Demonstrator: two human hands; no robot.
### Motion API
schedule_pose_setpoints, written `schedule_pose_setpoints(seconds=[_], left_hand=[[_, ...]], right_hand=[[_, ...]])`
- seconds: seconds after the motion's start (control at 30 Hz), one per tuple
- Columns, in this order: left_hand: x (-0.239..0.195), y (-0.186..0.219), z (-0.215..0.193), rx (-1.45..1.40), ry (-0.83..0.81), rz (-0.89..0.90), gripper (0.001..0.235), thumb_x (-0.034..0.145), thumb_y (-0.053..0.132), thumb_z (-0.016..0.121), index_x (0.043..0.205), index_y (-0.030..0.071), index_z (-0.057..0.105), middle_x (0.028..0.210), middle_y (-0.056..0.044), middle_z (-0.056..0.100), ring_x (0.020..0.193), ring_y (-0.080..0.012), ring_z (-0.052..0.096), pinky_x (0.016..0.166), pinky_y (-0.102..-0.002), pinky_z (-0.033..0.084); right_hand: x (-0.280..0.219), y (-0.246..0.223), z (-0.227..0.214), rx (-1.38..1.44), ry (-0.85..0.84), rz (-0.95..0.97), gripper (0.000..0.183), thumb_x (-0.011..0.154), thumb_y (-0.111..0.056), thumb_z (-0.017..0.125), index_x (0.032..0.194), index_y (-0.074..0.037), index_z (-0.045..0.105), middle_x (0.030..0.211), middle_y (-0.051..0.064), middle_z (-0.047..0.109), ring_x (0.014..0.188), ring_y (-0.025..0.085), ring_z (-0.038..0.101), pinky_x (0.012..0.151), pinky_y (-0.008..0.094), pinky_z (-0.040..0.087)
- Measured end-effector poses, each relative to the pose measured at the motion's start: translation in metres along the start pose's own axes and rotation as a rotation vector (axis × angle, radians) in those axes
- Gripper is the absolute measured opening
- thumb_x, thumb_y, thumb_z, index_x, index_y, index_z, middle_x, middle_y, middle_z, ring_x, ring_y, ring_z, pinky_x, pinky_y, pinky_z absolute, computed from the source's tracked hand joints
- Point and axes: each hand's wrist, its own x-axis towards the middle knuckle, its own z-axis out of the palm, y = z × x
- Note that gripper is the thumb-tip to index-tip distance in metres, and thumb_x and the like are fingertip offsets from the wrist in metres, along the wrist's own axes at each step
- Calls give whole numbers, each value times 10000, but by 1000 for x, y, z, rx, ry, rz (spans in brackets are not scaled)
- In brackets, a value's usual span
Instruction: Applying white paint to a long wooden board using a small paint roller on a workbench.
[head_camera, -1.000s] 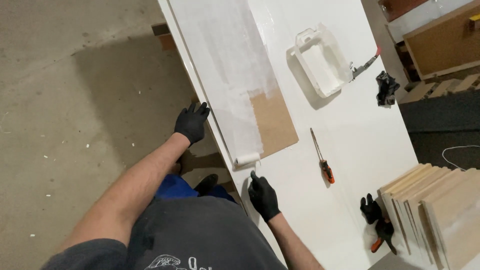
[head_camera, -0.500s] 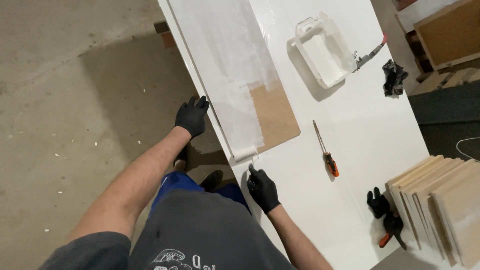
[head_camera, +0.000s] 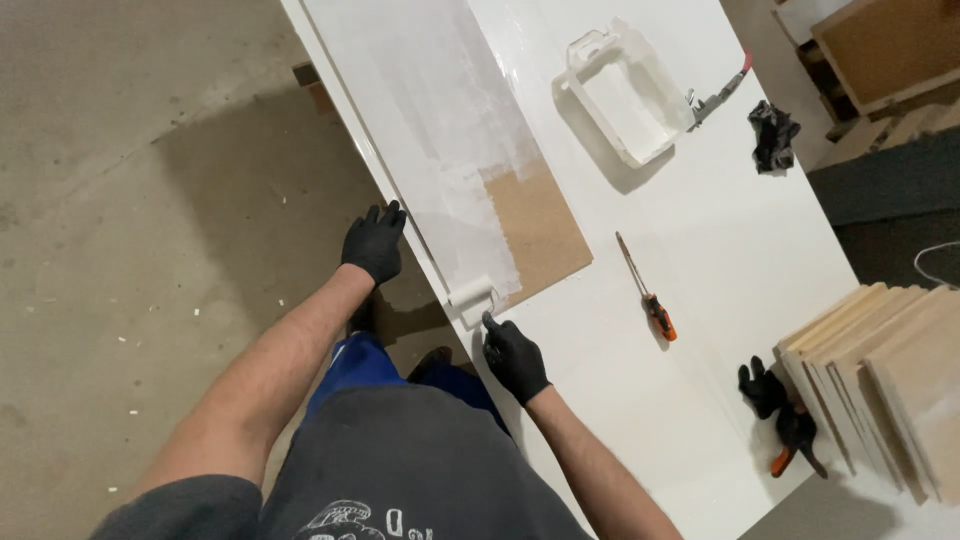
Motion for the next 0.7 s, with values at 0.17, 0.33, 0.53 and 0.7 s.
schedule_pose_setpoints(seconds=[0.17,0.33,0.53,0.7], left_hand=[[1,1,-31,81,-57,119,726,855,190,609,1558,77,465,1658,-155,376,1487,-432,375,1150,-531,384],[27,-33,-27,105,-7,384,728,796,276,708,1444,-9,538,1468,-281,542,1374,-444,493,1130,-518,425],[57,-67,-45,174,-205,621,703,868,435,650,1448,59,526,1505,-226,517,1335,-417,519,1028,-521,488],[68,-79,-59,364,-306,762,763,899,525,607,1514,92,476,1550,-180,501,1386,-316,534,1075,-423,505]], right_hand=[[-45,-16,-16,141,89,64,593,917,-205,654,1480,-304,497,914,8,649,810,254,706,595,398,564],[-109,-63,-11,350,287,347,492,998,-309,658,1465,-181,571,1003,29,666,890,206,720,711,354,567],[-67,-164,38,499,502,871,480,951,-279,647,1398,-103,636,1372,127,674,1232,303,653,1028,405,540],[16,-226,19,428,659,999,343,916,-147,641,1245,-64,690,1000,169,678,928,351,685,789,432,577]])
